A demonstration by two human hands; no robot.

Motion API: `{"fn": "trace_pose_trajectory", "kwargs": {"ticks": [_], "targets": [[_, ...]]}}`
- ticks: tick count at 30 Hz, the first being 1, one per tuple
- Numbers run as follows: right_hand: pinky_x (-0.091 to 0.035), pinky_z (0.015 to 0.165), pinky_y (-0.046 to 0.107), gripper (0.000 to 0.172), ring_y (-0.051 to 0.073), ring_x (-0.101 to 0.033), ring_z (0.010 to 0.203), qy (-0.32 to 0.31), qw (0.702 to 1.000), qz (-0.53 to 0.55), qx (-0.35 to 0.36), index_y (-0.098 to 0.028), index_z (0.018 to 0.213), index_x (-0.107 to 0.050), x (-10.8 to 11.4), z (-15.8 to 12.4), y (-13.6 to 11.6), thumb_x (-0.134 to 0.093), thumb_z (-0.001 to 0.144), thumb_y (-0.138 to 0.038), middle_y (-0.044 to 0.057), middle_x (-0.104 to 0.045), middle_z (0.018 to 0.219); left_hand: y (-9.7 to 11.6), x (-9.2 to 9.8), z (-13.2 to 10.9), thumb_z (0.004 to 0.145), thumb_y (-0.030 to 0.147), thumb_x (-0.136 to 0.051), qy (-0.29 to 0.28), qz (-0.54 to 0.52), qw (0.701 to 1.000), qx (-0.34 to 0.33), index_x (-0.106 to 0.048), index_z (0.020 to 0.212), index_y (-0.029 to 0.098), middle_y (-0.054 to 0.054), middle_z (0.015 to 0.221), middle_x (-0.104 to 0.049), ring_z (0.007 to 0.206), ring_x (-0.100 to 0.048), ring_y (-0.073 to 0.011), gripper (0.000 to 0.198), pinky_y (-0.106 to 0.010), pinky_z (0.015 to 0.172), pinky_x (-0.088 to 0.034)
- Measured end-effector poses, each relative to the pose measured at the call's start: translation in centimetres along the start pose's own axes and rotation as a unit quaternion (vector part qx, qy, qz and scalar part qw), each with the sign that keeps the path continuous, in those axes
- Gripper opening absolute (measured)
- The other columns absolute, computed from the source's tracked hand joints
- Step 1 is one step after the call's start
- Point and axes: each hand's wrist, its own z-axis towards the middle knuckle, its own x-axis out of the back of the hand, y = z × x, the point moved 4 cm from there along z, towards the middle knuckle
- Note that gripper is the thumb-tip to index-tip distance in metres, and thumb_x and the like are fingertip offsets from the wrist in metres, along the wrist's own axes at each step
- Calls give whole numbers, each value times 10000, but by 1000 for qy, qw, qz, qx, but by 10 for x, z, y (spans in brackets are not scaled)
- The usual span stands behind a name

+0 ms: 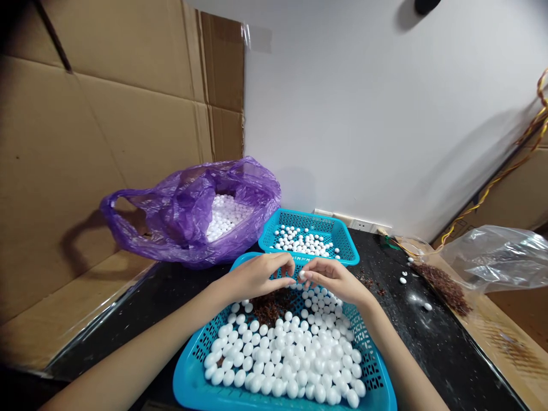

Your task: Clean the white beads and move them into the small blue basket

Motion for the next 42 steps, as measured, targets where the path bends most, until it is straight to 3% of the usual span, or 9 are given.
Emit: {"fn": "trace_pose_trajectory", "kwargs": {"ticks": [11, 26, 30, 37, 42], "targets": [[-504, 790, 325, 229, 162, -622, 831, -22, 999, 43, 2, -196, 989, -646, -1, -2, 1, -591, 850, -369, 55, -661, 911, 4, 1, 0, 847, 221, -564, 12, 6, 999, -36, -620, 901, 171, -17, 882, -653, 804, -592, -134, 93, -214, 695, -413], [-505, 750, 304, 212, 148, -624, 799, -37, 999, 36, 9, -217, 1049, -618, -5, -2, 1, -589, 854, -293, 40, -644, 936, 0, -1, 1, 792, 225, -553, 5, -77, 996, 36, -654, 822, 166, -19, 804, -679, 737, -611, -134, 121, -217, 656, -426], [-513, 715, 293, 301, 157, -612, 811, -10, 998, -49, 23, -220, 1066, -567, -6, -4, -3, -664, 789, -285, 44, -600, 1004, -2, -1, 0, 754, 215, -566, 17, -68, 996, 57, -653, 763, 169, -10, 764, -680, 714, -607, -136, 99, -216, 636, -420], [-488, 563, 246, 233, 111, -546, 624, 107, 963, -232, 80, -203, 978, -547, 2, -5, -14, -640, 798, -318, 29, -586, 895, -11, 1, -1, 712, 224, -565, 66, -60, 988, 129, -648, 678, 169, -1, 692, -674, 643, -602, -132, 106, -217, 596, -417], [-528, 572, 267, 363, 129, -601, 627, 111, 940, -316, 68, -187, 1125, -525, -11, 8, -20, -607, 810, -345, 76, -641, 979, -14, 2, -2, 707, 217, -546, 116, -59, 977, 167, -654, 663, 173, -3, 696, -685, 646, -608, -140, 125, -228, 603, -422]]}}
